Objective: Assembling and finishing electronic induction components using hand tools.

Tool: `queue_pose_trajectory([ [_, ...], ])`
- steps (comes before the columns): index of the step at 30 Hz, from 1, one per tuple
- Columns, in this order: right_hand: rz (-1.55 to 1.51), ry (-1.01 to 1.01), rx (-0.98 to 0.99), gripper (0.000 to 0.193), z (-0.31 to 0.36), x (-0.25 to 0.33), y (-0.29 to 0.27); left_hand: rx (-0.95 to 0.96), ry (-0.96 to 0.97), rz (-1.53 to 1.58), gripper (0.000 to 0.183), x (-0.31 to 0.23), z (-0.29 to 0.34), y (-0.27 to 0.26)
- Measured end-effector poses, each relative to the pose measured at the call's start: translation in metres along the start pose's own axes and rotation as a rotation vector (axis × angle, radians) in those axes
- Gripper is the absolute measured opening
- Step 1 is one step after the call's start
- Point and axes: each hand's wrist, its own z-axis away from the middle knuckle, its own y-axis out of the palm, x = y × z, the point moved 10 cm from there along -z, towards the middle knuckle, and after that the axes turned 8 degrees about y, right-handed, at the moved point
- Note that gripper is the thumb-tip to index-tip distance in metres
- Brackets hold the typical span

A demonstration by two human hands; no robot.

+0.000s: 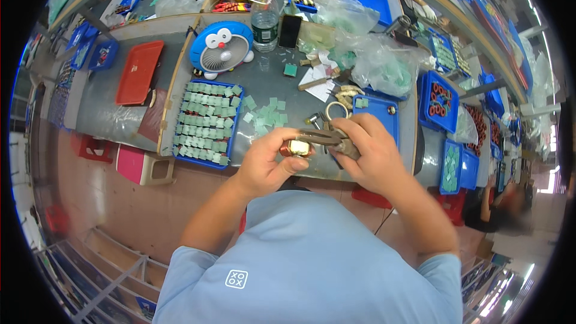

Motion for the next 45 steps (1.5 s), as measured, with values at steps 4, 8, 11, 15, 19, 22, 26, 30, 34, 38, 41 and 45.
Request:
queue_pose_trajectory([
  [4,-0.599,0.568,0.043,0.048,0.061,-0.072,0.064,-0.047,0.044,0.009,0.058,-0.002,0.006,-0.003],
  [8,-0.583,0.639,0.222,0.048,0.079,-0.07,0.089,-0.081,0.103,-0.066,0.058,-0.012,0.012,-0.014],
  [11,-0.504,0.555,0.237,0.049,0.075,-0.066,0.091,-0.083,0.184,-0.214,0.054,-0.02,0.012,-0.013],
  [15,-0.56,0.65,0.224,0.052,0.09,-0.081,0.112,-0.095,0.147,-0.3,0.052,-0.019,0.011,-0.015],
  [19,-0.481,0.657,0.26,0.056,0.105,-0.103,0.158,-0.123,0.067,-0.311,0.049,-0.011,0.015,-0.022],
  [22,-0.361,0.815,0.398,0.059,0.135,-0.152,0.229,-0.244,-0.072,-0.101,0.052,0.007,0.026,-0.031],
  [26,-0.31,0.895,0.447,0.057,0.168,-0.179,0.286,-0.333,-0.221,0.067,0.051,0.015,0.034,-0.04],
  [30,-0.25,0.982,0.355,0.062,0.175,-0.192,0.317,-0.372,-0.307,0.118,0.046,0.024,0.046,-0.056],
  [34,-0.095,0.851,0.129,0.06,0.143,-0.187,0.314,-0.483,-0.308,0.339,0.025,0.029,0.055,-0.075],
  [38,0.1,0.857,0.037,0.059,0.115,-0.185,0.307,-0.474,-0.341,0.167,0.023,0.023,0.061,-0.104],
  [41,0.208,0.573,-0.182,0.052,0.087,-0.15,0.281,-0.476,-0.355,0.173,0.025,0.024,0.06,-0.117],
  [45,-0.03,0.446,-0.086,0.043,0.061,-0.131,0.319,-0.403,-0.395,0.184,0.043,0.026,0.059,-0.124],
])
